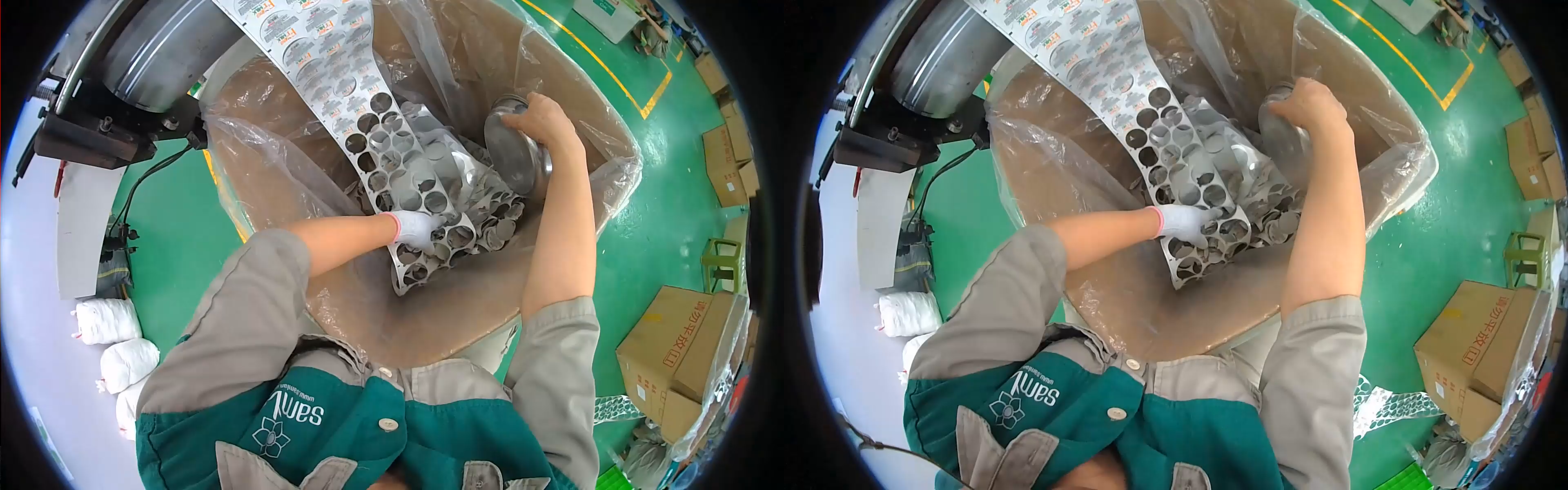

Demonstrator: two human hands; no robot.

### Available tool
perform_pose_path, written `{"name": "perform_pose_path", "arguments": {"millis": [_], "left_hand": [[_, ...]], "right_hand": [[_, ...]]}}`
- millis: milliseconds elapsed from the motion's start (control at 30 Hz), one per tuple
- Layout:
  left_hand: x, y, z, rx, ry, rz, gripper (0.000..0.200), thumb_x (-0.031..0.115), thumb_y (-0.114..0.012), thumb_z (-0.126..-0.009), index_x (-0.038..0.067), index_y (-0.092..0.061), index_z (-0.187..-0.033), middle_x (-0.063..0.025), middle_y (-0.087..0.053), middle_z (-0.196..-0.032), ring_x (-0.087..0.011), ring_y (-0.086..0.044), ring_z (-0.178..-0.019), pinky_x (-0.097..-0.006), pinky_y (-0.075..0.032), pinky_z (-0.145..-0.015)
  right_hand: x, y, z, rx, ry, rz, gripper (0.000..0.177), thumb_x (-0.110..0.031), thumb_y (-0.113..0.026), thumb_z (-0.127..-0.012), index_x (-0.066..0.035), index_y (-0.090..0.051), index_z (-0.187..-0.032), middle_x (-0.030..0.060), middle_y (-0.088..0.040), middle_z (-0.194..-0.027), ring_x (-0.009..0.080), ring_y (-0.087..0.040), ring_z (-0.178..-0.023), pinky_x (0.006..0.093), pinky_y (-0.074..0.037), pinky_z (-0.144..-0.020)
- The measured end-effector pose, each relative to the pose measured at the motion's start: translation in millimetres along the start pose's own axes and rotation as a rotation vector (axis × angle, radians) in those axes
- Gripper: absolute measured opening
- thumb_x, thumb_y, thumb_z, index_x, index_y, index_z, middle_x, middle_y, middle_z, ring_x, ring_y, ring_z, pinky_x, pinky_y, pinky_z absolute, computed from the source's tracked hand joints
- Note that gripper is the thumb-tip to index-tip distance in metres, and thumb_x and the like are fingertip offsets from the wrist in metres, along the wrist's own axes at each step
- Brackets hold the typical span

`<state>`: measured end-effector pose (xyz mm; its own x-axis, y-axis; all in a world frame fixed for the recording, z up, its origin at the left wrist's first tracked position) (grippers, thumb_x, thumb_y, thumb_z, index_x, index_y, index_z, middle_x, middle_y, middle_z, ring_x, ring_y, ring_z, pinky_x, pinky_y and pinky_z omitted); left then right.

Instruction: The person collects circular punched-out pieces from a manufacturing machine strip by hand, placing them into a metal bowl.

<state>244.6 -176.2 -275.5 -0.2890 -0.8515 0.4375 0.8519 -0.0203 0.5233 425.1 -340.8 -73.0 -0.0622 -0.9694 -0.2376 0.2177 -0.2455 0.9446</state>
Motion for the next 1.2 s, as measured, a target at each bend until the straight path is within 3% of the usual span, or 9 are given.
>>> {"name": "perform_pose_path", "arguments": {"millis": [233,367,567,700,733,767,833,867,1200], "left_hand": [[9,36,44,0.017,-0.053,-0.025,0.064,0.016,-0.060,-0.075,0.006,-0.042,-0.136,-0.0201,-0.064,-0.106,-0.0318,-0.063,-0.093,-0.0401,-0.049,-0.081],[-11,65,71,0.070,-0.074,0.117,0.068,0.024,-0.062,-0.078,0.008,-0.038,-0.139,-0.0181,-0.063,-0.110,-0.0301,-0.062,-0.096,-0.0392,-0.049,-0.081],[-110,173,172,0.690,0.298,0.409,0.054,0.038,-0.072,-0.075,0.002,-0.062,-0.114,-0.0202,-0.061,-0.115,-0.0305,-0.062,-0.102,-0.0397,-0.048,-0.088],[-170,208,271,1.833,0.510,0.513,0.076,0.036,-0.077,-0.071,-0.001,-0.047,-0.130,-0.0207,-0.060,-0.112,-0.0331,-0.055,-0.114,-0.0387,-0.042,-0.098],[-162,218,282,1.863,0.466,0.581,0.080,0.030,-0.077,-0.073,-0.001,-0.038,-0.136,-0.0175,-0.059,-0.116,-0.0284,-0.053,-0.116,-0.0355,-0.040,-0.099],[-164,226,285,1.856,0.468,0.578,0.080,0.030,-0.077,-0.073,-0.001,-0.038,-0.136,-0.0175,-0.059,-0.116,-0.0284,-0.053,-0.116,-0.0355,-0.040,-0.099],[-152,248,254,1.601,-0.143,0.864,0.063,0.024,-0.072,-0.081,-0.003,-0.046,-0.131,-0.0131,-0.061,-0.116,-0.0218,-0.057,-0.109,-0.0322,-0.043,-0.095],[-151,246,233,1.405,-0.191,1.023,0.043,0.021,-0.064,-0.089,-0.004,-0.055,-0.123,-0.0089,-0.064,-0.113,-0.0148,-0.059,-0.100,-0.0277,-0.044,-0.090],[-63,191,209,0.885,-0.462,1.485,0.045,0.030,-0.055,-0.095,-0.002,-0.051,-0.127,-0.0102,-0.060,-0.120,-0.0192,-0.060,-0.106,-0.0340,-0.048,-0.092]], "right_hand": [[-10,-2,5,-0.005,0.087,-0.074,0.060,-0.040,-0.072,-0.069,-0.003,-0.060,-0.115,0.0179,-0.061,-0.120,0.0324,-0.056,-0.114,0.0437,-0.046,-0.093],[-10,-4,7,0.045,0.075,-0.051,0.062,-0.040,-0.073,-0.068,-0.001,-0.060,-0.114,0.0213,-0.061,-0.118,0.0335,-0.057,-0.112,0.0434,-0.046,-0.093],[-12,-8,9,-0.010,0.072,-0.068,0.060,-0.038,-0.073,-0.068,-0.001,-0.060,-0.113,0.0214,-0.061,-0.116,0.0340,-0.058,-0.110,0.0429,-0.047,-0.092],[-21,0,12,0.012,0.083,-0.073,0.060,-0.039,-0.074,-0.069,-0.001,-0.060,-0.113,0.0212,-0.061,-0.116,0.0338,-0.059,-0.110,0.0428,-0.047,-0.093],[-24,0,14,0.030,0.109,-0.049,0.058,-0.040,-0.073,-0.071,-0.001,-0.059,-0.113,0.0211,-0.062,-0.115,0.0342,-0.058,-0.110,0.0425,-0.047,-0.092],[-26,-1,13,0.024,0.105,-0.052,0.058,-0.040,-0.073,-0.071,-0.001,-0.059,-0.113,0.0211,-0.062,-0.115,0.0342,-0.058,-0.110,0.0425,-0.047,-0.092],[-42,-9,16,-0.077,0.230,-0.081,0.055,-0.041,-0.070,-0.075,0.000,-0.060,-0.111,0.0206,-0.061,-0.116,0.0353,-0.057,-0.110,0.0418,-0.047,-0.091],[-46,-14,12,-0.064,0.334,-0.114,0.047,-0.040,-0.066,-0.080,-0.003,-0.063,-0.107,0.0211,-0.064,-0.105,0.0363,-0.060,-0.103,0.0424,-0.048,-0.085],[-160,26,83,-0.044,0.730,-0.539,0.032,-0.029,-0.066,-0.084,-0.009,-0.056,-0.107,0.0107,-0.057,-0.064,0.0269,-0.054,-0.059,0.0387,-0.042,-0.058]]}}
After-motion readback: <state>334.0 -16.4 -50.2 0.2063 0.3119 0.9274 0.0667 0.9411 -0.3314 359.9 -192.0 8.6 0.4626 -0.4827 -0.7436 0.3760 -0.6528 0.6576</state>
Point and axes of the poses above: each hand's wrist, its own z-axis away from the middle knuckle, its own y-axis out of the back of the hand, x = y × z, the point moved 10 cm from there along -z, towards the middle knuckle
